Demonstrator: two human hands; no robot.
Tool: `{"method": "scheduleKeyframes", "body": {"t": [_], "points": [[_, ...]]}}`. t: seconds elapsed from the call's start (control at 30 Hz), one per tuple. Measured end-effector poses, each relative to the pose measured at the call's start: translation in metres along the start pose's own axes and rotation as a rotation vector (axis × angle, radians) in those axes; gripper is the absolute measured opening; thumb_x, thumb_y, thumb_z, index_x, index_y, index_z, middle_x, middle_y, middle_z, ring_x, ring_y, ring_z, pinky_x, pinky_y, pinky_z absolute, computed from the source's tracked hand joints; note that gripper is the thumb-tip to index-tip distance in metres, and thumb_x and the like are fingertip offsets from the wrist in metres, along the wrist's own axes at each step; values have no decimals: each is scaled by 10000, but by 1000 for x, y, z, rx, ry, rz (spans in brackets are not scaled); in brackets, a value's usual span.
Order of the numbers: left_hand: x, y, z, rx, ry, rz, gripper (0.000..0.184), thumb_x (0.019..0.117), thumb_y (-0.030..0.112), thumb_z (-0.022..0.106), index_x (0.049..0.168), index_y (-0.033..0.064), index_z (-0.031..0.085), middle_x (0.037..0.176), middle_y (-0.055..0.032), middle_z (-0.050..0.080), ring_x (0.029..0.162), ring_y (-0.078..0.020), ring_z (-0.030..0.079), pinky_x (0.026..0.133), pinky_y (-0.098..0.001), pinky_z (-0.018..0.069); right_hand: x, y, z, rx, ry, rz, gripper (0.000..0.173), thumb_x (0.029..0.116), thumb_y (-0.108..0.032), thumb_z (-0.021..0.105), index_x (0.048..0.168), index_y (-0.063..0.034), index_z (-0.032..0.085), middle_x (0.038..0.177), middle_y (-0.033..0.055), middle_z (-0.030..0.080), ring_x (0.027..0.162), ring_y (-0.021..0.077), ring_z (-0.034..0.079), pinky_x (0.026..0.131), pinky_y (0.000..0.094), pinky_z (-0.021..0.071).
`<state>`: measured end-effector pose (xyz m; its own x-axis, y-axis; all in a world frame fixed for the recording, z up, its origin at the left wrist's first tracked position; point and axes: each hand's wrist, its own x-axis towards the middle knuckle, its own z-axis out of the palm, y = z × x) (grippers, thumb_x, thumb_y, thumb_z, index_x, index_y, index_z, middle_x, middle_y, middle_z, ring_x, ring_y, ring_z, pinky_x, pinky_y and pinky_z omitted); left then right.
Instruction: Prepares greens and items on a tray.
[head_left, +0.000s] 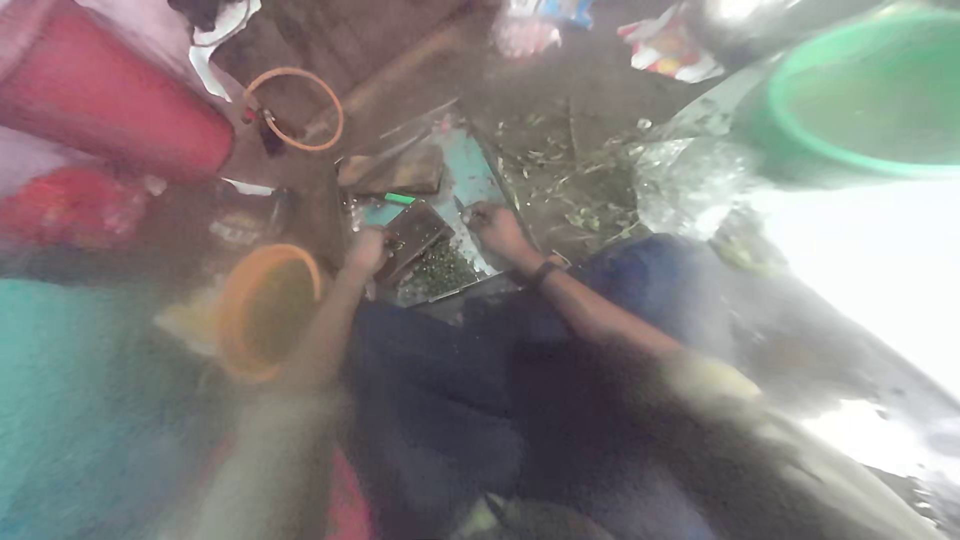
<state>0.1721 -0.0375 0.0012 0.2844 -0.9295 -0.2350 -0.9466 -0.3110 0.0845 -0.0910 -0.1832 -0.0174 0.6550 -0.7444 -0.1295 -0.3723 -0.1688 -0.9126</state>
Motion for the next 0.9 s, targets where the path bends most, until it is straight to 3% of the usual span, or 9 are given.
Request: {"method": "scheduleKeyframes", "body": {"t": [0.13, 0.2, 0.3, 0.43, 0.53, 0.63, 0.77, 0.87, 0.9], "points": [[-2, 6, 9, -11, 86, -72, 238, 903, 134, 784, 1137, 101, 760, 1126, -155, 731, 1037, -374, 705, 929, -613, 567, -3, 1, 5, 86, -2, 190, 412, 1116, -391, 448, 1431, -139, 532, 938, 146, 749, 692, 280, 733, 650, 490, 634], [-6, 14, 8, -26, 103, -92, 220, 904, 147, 796, 1118, 107, 767, 1113, -160, 731, 1024, -386, 703, 920, -628, 564, -14, -4, 6, 21, -13, 203, 444, 1122, -413, 419, 1448, -137, 539, 928, 178, 718, 728, 327, 709, 674, 538, 606], [-3, 20, 7, -36, 81, -150, 207, 924, 202, 783, 1097, 88, 765, 1130, -191, 722, 1055, -419, 690, 919, -655, 550, -34, -12, 7, -121, -44, 204, 379, 1101, -365, 494, 1396, -157, 610, 1088, 243, 712, 946, 446, 697, 792, 675, 547], [4, 27, -3, 2, -3, -244, 252, 968, 295, 722, 1111, 92, 762, 1144, -172, 735, 1127, -380, 686, 982, -615, 541, -31, 3, 22, -144, -79, 206, 388, 1007, -272, 584, 1392, -230, 619, 1072, 205, 722, 894, 397, 708, 747, 634, 566], [7, 28, 0, -34, -6, -224, 216, 963, 255, 730, 1079, 76, 767, 1103, -186, 734, 1087, -392, 696, 941, -614, 560, -32, -16, 33, -153, -103, 152, 386, 1056, -246, 569, 1438, -197, 586, 1103, 218, 717, 913, 396, 711, 788, 620, 577], [7, 38, 0, 11, -66, -245, 219, 980, 221, 695, 1075, 32, 755, 1131, -215, 715, 1087, -407, 693, 912, -604, 580, -19, -17, 65, -358, -66, 135, 397, 1063, -291, 543, 1457, -241, 554, 1015, 207, 724, 872, 420, 719, 717, 644, 581], [0, 52, -3, 104, -104, -237, 149, 989, 100, 635, 984, -16, 728, 1111, -228, 706, 1045, -421, 703, 850, -594, 599, -11, -17, 104, -575, -90, 168, 255, 985, -221, 629, 1200, -91, 675, 961, 209, 713, 845, 427, 714, 665, 630, 574], [2, 49, -2, 104, -90, -248, 131, 979, 90, 627, 980, 4, 726, 1103, -210, 713, 1040, -405, 708, 845, -582, 598, -15, -36, 123, -684, -167, 145, 417, 971, -222, 657, 1374, -123, 619, 997, 221, 721, 873, 432, 715, 707, 633, 577], [3, 49, -2, 87, -92, -246, 142, 982, 107, 630, 986, 8, 730, 1106, -209, 714, 1048, -407, 705, 854, -589, 593, -16, -40, 126, -694, -174, 156, 414, 962, -220, 666, 1360, -112, 626, 999, 221, 725, 882, 433, 718, 717, 634, 578]]}}
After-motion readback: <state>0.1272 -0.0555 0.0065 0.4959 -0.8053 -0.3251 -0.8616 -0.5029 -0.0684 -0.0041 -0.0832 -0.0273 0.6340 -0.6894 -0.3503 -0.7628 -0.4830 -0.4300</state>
